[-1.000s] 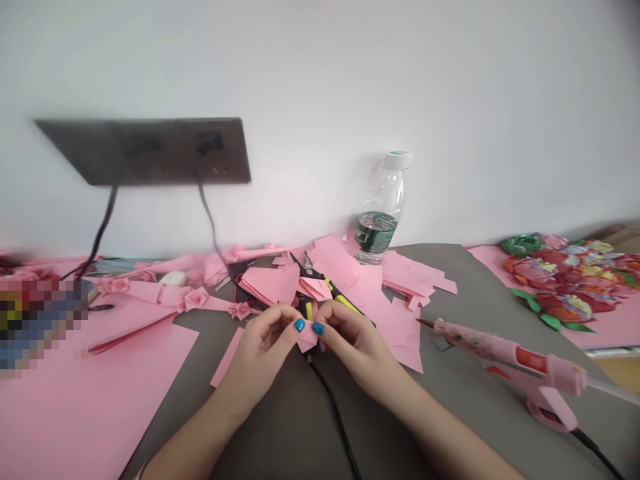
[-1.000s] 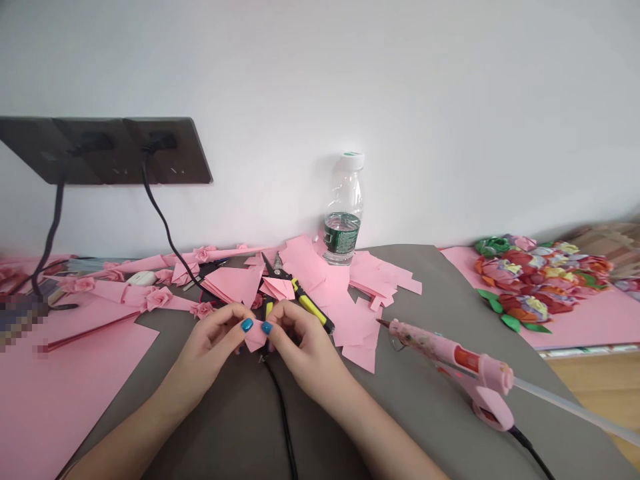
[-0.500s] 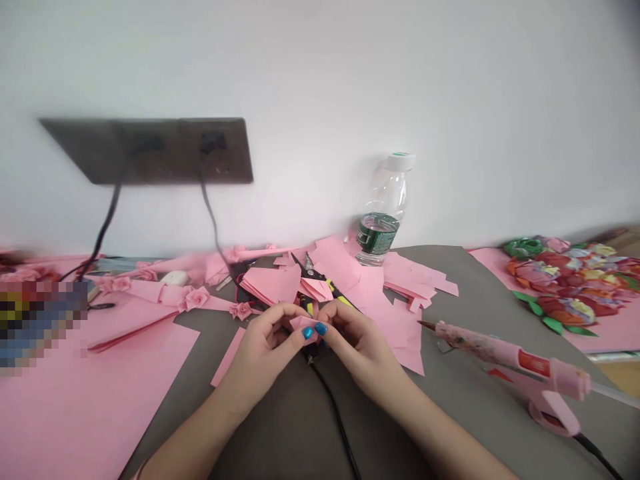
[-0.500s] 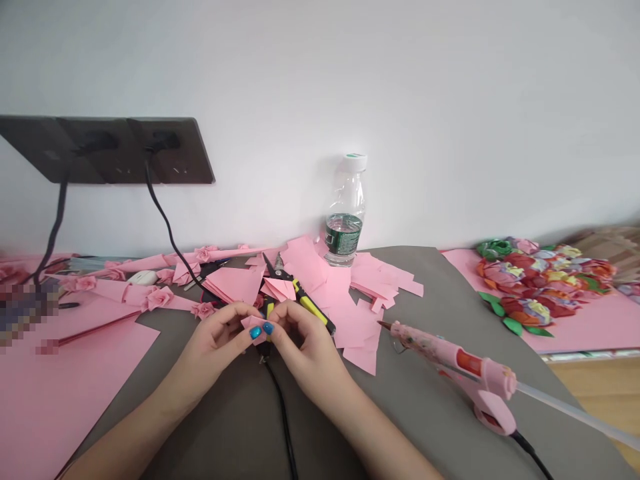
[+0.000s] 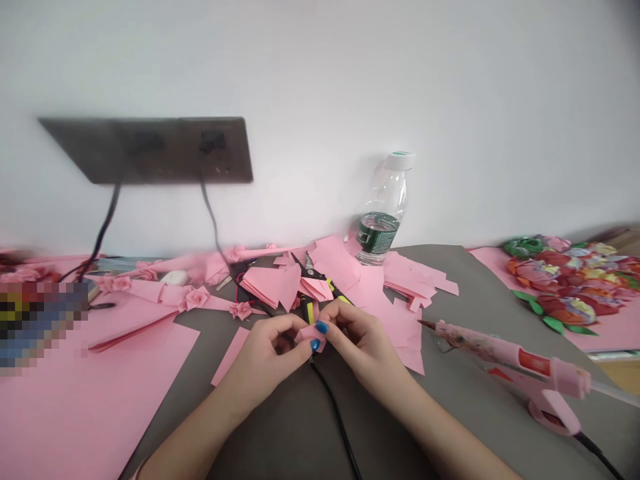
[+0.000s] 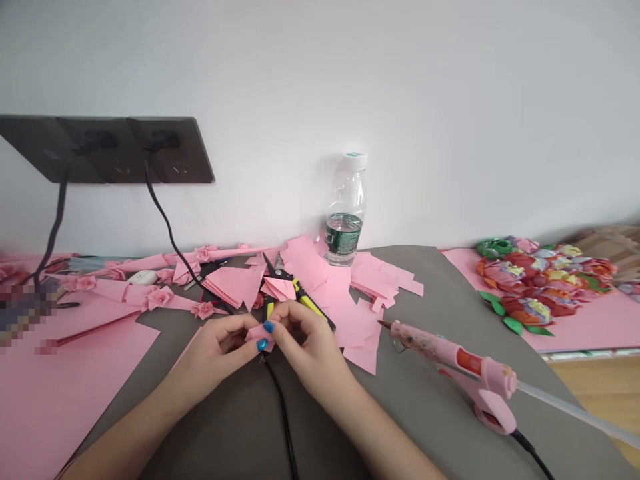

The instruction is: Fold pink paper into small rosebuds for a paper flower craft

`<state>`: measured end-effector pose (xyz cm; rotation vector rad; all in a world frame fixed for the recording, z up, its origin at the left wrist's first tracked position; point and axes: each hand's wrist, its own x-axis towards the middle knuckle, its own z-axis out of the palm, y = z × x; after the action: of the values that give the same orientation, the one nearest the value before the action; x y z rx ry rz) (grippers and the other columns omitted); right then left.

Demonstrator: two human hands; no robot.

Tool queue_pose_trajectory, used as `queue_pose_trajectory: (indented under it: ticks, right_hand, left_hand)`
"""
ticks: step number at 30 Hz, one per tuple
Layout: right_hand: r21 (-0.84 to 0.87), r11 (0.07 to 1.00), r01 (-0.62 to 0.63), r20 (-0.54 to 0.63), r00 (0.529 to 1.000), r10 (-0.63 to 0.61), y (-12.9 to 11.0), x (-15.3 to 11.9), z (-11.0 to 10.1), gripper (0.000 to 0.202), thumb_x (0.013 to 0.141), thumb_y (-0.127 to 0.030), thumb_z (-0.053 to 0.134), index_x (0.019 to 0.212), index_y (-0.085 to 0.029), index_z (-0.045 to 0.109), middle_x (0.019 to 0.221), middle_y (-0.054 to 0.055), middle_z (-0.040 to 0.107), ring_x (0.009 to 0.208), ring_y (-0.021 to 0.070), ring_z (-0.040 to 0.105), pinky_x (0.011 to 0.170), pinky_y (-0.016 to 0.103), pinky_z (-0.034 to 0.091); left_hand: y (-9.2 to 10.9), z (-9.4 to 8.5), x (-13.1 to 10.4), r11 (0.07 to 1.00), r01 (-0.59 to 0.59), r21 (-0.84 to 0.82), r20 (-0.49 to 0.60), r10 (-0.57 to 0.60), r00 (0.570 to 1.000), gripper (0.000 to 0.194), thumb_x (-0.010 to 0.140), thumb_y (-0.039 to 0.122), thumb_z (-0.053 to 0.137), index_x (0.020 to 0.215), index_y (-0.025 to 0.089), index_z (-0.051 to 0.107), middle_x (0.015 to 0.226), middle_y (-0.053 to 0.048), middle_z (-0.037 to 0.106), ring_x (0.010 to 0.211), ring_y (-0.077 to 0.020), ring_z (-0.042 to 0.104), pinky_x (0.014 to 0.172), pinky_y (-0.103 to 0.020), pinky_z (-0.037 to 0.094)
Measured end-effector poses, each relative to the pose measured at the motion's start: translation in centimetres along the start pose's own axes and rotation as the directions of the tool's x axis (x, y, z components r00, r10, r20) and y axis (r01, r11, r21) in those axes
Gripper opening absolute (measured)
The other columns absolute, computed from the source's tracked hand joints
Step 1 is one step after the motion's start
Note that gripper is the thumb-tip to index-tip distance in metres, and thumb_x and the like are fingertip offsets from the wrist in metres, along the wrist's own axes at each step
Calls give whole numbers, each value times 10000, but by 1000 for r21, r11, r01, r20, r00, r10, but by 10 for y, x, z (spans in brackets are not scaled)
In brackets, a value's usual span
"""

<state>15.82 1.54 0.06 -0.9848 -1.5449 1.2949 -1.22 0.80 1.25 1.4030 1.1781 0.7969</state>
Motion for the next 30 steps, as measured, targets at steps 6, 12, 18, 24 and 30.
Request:
queue_pose_trajectory:
  ticks: [6, 12, 18, 24, 30]
  right_hand:
    - [5, 999, -35, -6, 999, 35, 3, 0, 1, 260, 906, -437, 618, 847, -186, 593, 715, -3, 555, 649, 148, 496, 607, 269, 388]
    - [-66, 998, 0, 11, 1000, 1, 3, 0, 2, 279, 943, -419, 559, 772, -201, 525, 695, -20, 467, 641, 141, 413, 583, 262, 332]
    - [-138, 990, 22, 50, 999, -15, -2, -2, 1, 268, 979, -381, 484, 779, -206, 514, 736, -4, 491, 685, 157, 429, 624, 277, 337]
    - [-105, 993, 50, 25, 999, -47, -3, -2, 1, 277, 983, -376, 475, 760, -212, 493, 723, -4, 501, 671, 153, 454, 609, 269, 371]
    - [-245, 967, 71, -137, 985, -107, 1, -4, 6, 120, 922, -247, 539, 828, -229, 467, 622, -52, 446, 530, 120, 418, 493, 235, 323]
  left_hand:
    - [-2, 0, 0, 993, -37, -114, -79, 28, 996, 266, 837, 394, 640, 720, 155, 642, 691, 1, 572, 685, -147, 493, 623, -241, 386]
    - [-5, -2, 1, 985, -72, -156, -119, 53, 991, 260, 840, 373, 667, 710, 151, 631, 675, 18, 537, 673, -128, 464, 619, -222, 379]
    - [-4, -1, 1, 988, -56, -142, -90, 43, 995, 248, 832, 357, 675, 700, 148, 646, 671, 10, 549, 668, -132, 468, 609, -229, 377]
    - [-2, -3, 1, 985, -81, -154, -102, 66, 993, 206, 819, 333, 685, 703, 166, 721, 675, -15, 670, 668, -153, 571, 606, -231, 441]
    - [-5, -1, -1, 994, -55, -98, -150, 40, 988, 195, 826, 324, 678, 829, 183, 812, 740, -45, 762, 700, -188, 654, 604, -246, 498]
